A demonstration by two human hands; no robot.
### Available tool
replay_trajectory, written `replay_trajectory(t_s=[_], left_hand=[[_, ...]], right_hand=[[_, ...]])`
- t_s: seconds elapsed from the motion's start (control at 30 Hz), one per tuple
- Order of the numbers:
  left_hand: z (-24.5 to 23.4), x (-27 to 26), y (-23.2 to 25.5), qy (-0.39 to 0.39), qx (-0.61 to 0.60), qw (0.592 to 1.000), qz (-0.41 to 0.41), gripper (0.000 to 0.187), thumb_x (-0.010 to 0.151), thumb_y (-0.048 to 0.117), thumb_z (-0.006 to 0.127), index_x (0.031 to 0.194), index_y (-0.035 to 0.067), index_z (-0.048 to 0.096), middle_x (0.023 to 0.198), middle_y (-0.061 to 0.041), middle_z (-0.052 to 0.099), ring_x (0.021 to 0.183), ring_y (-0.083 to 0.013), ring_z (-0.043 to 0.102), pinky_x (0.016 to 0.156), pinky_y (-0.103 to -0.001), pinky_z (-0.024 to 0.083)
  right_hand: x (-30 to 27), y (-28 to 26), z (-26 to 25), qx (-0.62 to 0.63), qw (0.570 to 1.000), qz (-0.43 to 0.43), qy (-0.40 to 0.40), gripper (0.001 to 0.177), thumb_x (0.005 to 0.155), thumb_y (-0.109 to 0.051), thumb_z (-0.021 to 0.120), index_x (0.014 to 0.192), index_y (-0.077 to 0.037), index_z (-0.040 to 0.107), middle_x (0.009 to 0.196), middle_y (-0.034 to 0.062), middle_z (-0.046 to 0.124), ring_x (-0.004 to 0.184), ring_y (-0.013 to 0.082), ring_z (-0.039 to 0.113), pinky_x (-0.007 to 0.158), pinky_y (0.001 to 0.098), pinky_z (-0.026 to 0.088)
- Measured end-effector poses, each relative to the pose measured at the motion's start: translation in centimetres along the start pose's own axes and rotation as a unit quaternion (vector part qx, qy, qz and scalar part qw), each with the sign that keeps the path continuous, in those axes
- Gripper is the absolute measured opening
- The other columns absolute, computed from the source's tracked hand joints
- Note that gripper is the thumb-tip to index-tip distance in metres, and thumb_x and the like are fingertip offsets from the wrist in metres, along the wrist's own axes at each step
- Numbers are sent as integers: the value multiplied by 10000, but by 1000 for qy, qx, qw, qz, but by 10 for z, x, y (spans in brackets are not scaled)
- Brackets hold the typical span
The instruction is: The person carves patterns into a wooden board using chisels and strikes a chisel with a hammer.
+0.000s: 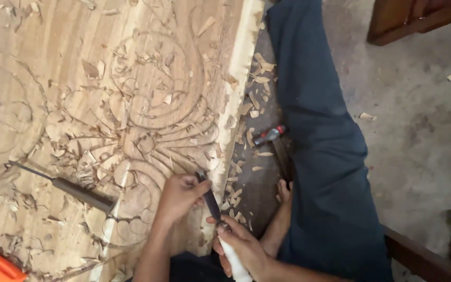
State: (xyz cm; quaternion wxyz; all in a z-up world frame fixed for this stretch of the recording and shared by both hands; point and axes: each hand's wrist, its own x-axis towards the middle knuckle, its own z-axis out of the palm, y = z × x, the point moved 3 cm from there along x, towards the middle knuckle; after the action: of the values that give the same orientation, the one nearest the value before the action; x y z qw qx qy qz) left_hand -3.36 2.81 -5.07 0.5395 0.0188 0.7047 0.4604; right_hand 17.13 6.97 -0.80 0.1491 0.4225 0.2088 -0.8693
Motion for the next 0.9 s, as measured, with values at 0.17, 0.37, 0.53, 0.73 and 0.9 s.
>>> replay_trajectory(t_s=[0.17, 0.37, 0.53, 0.73, 0.9], left_hand=[[5, 10, -10, -17, 28, 998, -60, 313, 857, 223, 812, 704, -35, 720, 589, -69, 685, 476, -116, 617, 446, -243, 473], [12, 13, 4, -18, -2, 995, -98, 237, 838, 188, 799, 760, -29, 745, 622, -100, 713, 479, -129, 635, 465, -256, 530], [15, 16, -4, -13, -24, 996, -88, 234, 844, 167, 791, 773, -53, 750, 632, -116, 723, 494, -137, 652, 484, -262, 545], [19, 13, -6, 24, -21, 997, -69, 238, 856, 154, 776, 768, -65, 747, 639, -106, 732, 516, -144, 677, 497, -263, 552], [19, 10, -8, 50, -26, 997, -53, 224, 864, 138, 764, 759, -59, 743, 644, -92, 724, 515, -141, 674, 496, -266, 557]], right_hand=[[-2, -7, -8, 77, 994, 66, -27, 314, 1089, -318, 490, 1357, -156, 517, 707, 46, 514, 430, 150, 505, 392, 306, 435], [-4, -31, -21, 81, 990, 102, -59, 332, 1091, -316, 472, 1330, -88, 507, 704, 86, 530, 438, 180, 518, 395, 316, 429], [-4, -54, -34, 71, 986, 131, -70, 330, 1076, -272, 481, 1335, -70, 513, 722, 105, 558, 431, 171, 533, 359, 314, 419], [7, -47, -47, 17, 990, 88, -107, 307, 1087, -236, 491, 1322, -40, 513, 733, 89, 555, 437, 155, 551, 364, 306, 435], [8, -46, -41, -1, 993, 60, -105, 276, 1091, -236, 490, 1283, -39, 512, 724, 89, 559, 420, 135, 535, 347, 288, 424]])
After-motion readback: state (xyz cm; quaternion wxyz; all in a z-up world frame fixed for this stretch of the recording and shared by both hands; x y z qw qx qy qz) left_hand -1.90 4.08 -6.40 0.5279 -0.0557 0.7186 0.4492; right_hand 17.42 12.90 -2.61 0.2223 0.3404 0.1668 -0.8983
